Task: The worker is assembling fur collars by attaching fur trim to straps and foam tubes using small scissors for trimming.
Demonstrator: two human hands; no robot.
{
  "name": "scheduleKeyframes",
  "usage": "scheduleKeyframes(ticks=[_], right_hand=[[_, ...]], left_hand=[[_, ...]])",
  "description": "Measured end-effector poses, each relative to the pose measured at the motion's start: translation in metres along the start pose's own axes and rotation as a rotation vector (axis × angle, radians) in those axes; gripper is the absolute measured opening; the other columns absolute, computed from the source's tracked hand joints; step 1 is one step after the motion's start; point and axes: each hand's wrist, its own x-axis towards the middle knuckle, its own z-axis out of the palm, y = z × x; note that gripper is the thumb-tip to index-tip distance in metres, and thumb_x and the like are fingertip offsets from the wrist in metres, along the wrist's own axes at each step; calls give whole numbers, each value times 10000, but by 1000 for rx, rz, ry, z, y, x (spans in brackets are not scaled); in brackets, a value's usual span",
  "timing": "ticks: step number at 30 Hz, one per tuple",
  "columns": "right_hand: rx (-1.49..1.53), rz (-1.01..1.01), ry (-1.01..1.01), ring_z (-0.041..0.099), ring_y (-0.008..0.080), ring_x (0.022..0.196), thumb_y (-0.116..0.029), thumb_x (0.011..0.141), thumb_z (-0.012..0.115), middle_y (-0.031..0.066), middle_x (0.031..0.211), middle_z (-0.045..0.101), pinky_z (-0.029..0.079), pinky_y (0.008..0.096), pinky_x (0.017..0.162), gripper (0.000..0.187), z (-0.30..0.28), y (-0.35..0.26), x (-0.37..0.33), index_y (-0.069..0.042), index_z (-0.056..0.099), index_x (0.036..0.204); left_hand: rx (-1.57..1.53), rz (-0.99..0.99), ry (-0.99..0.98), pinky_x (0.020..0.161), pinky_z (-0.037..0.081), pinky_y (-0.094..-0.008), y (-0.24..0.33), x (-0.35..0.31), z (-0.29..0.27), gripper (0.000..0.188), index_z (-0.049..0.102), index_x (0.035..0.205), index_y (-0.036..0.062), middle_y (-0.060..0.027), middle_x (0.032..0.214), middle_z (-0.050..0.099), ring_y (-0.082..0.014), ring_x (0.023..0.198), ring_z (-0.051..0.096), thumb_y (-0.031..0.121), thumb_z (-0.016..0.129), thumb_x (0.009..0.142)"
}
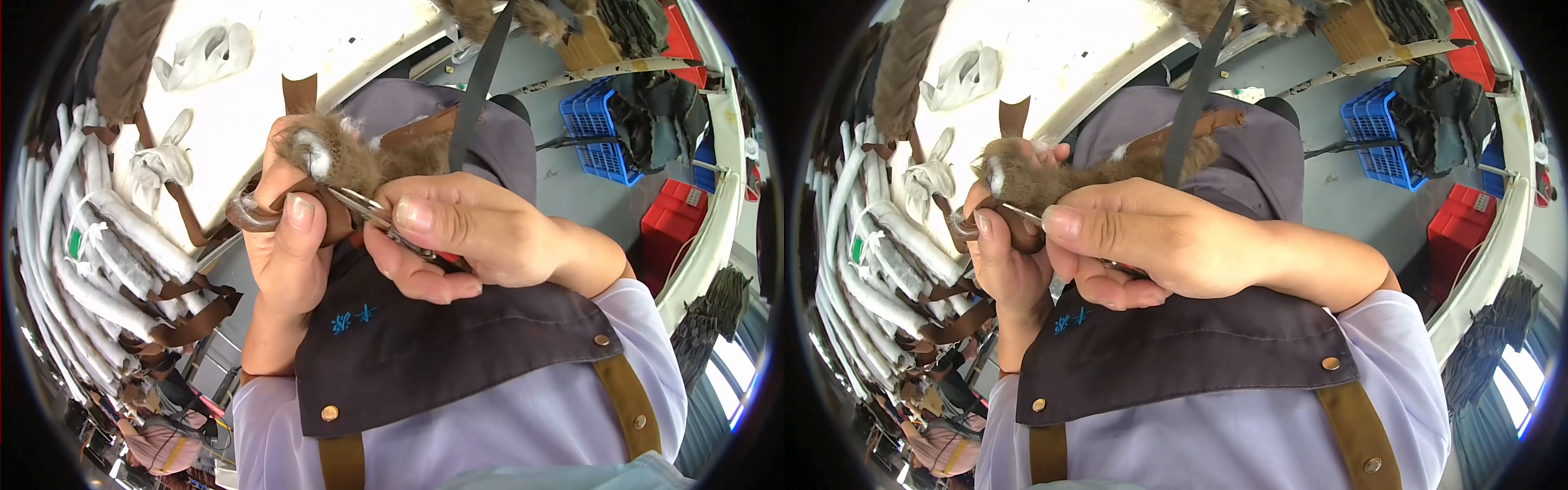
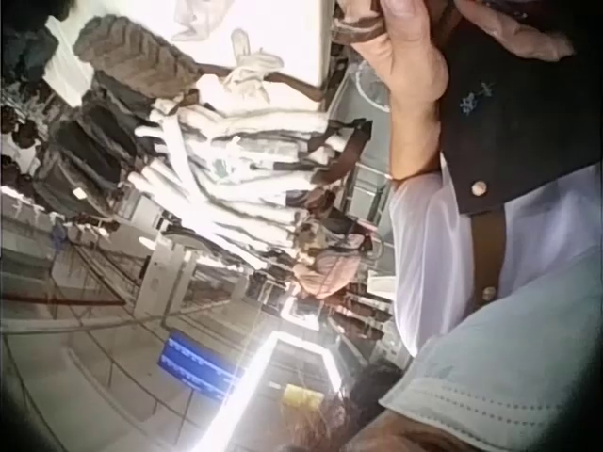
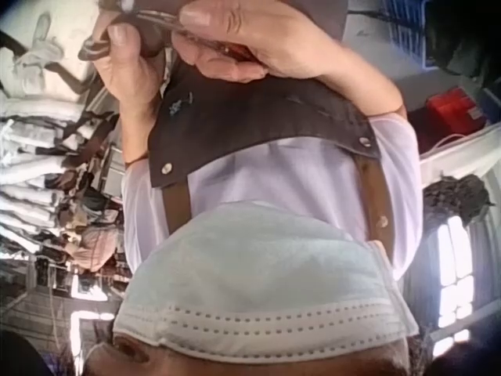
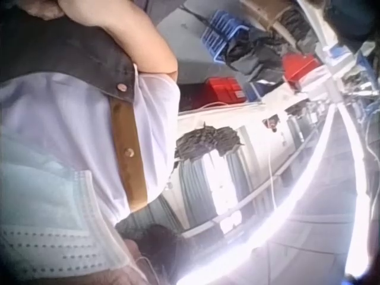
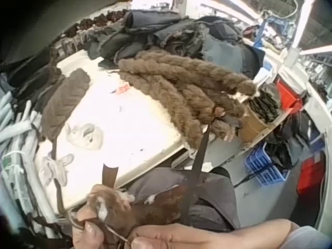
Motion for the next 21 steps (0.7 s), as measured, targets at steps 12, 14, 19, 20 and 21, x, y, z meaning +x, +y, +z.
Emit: scheduleKeyframes(ticks=[12,14,19,20,21], right_hand=[[-101,60,56,342,49,445,-383,956,352,-6,546,423,264,199,395,412,-3,-1,1,-42,481,765],[-81,62,49,342,47,444,-377,956,357,-11,542,418,263,199,393,409,-3,0,1,-45,481,752],[-200,11,120,337,50,480,-324,950,396,-4,575,420,258,197,423,339,-3,0,3,-38,484,791],[-198,13,119,337,50,480,-324,950,396,-4,575,420,258,197,423,339,-4,1,5,-38,484,791],[-244,-32,132,342,46,494,-307,951,398,-8,586,423,264,196,436,326,-7,3,7,-41,484,784]], left_hand=[[37,-21,-74,931,379,-449,4,1,0,556,483,1073,-91,-195,1047,502,-334,1031,502,424,453,865],[-96,-37,-119,827,371,-310,2,0,-1,311,535,868,-17,-135,1080,454,-182,943,443,293,523,865],[-251,-159,175,774,357,-274,9,-9,23,244,514,875,-2,-71,978,466,-128,874,423,242,497,888],[-290,-189,250,760,354,-265,9,-9,25,228,509,876,2,-55,953,469,-114,857,418,229,491,894],[-291,-191,246,760,354,-265,7,-8,20,228,509,876,2,-55,953,469,-114,857,418,229,491,894]])
